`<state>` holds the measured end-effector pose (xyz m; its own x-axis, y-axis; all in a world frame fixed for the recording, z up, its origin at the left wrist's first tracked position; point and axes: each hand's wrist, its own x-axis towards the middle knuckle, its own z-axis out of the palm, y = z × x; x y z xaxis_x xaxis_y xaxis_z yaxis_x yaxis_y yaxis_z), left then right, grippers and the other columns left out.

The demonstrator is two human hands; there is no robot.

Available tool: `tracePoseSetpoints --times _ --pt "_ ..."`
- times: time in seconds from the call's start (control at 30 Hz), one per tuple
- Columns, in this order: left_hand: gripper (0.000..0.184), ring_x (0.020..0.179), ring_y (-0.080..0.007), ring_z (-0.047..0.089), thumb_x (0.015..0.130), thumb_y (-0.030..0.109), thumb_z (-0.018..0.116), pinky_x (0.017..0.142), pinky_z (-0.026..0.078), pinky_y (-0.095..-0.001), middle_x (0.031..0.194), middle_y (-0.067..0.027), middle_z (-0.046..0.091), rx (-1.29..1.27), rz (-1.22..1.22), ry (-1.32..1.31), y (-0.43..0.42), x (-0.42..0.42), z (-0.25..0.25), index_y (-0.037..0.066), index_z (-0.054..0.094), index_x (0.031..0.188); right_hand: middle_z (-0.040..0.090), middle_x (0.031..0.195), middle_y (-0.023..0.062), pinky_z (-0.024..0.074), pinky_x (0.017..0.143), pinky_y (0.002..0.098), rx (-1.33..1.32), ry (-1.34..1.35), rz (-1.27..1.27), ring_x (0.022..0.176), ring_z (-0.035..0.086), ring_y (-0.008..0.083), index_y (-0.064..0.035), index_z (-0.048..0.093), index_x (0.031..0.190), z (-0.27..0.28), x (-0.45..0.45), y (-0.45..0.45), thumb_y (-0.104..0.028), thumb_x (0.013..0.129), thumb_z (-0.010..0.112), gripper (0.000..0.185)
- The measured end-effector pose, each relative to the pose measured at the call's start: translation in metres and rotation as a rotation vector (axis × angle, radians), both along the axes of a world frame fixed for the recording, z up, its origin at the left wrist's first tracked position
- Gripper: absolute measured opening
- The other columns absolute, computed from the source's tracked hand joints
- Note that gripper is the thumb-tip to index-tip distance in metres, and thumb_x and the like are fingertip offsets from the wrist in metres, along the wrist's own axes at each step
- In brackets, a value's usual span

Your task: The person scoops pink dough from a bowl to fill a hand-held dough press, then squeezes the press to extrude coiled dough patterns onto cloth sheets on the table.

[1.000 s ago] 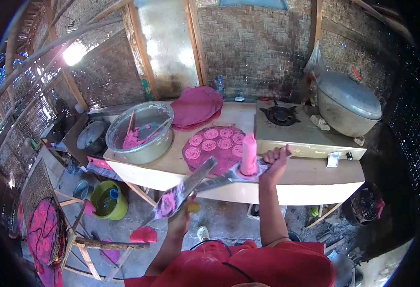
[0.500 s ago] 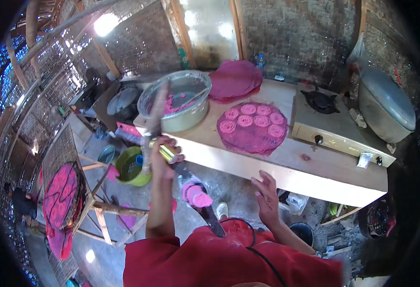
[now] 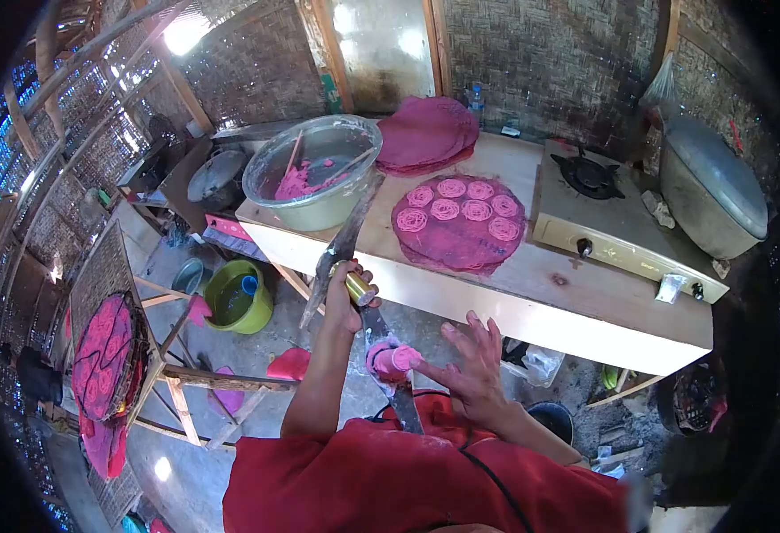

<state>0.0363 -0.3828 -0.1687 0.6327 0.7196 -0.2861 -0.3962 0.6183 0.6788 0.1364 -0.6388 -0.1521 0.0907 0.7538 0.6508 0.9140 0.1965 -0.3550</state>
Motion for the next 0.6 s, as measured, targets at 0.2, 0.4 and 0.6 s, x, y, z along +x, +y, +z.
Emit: tracePoseSetpoints --times 0.2,0.4,0.6 --pt "0.016 0.05 -0.0161 0.045 0.08 0.029 0.056 0.041 0.036 -0.0288 0.065 -0.0014 0.046 0.022 -0.026 0.012 -0.003 0.013 -0.004 0.016 0.046 0.077 0.037 0.137 0.009 0.0143 0.105 0.0611 -0.011 -0.02 -0.028 0.132 0.025 0.0393 -0.0337 0.065 0.112 0.0 0.005 -0.003 -0.002 0.078 0.052 0.049" --pt "0.016 0.048 -0.0151 0.045 0.08 0.029 0.057 0.04 0.036 -0.0293 0.065 -0.0009 0.046 0.046 -0.032 0.011 -0.005 0.02 -0.001 0.017 0.047 0.078 0.037 0.137 0.0085 0.0141 0.105 0.0618 0.008 -0.041 -0.014 0.132 0.025 0.0397 -0.0344 0.064 0.113 0.003 0.005 -0.006 -0.002 0.076 0.055 0.049" --pt "0.015 0.047 -0.0151 0.046 0.081 0.029 0.058 0.039 0.036 -0.0294 0.066 -0.0009 0.047 0.052 -0.028 0.027 -0.008 0.02 -0.002 0.017 0.047 0.082 0.038 0.136 0.007 0.0143 0.104 0.0622 0.008 -0.033 0.001 0.132 0.026 0.0388 -0.0343 0.065 0.112 0.005 0.004 -0.006 -0.003 0.075 0.057 0.049"
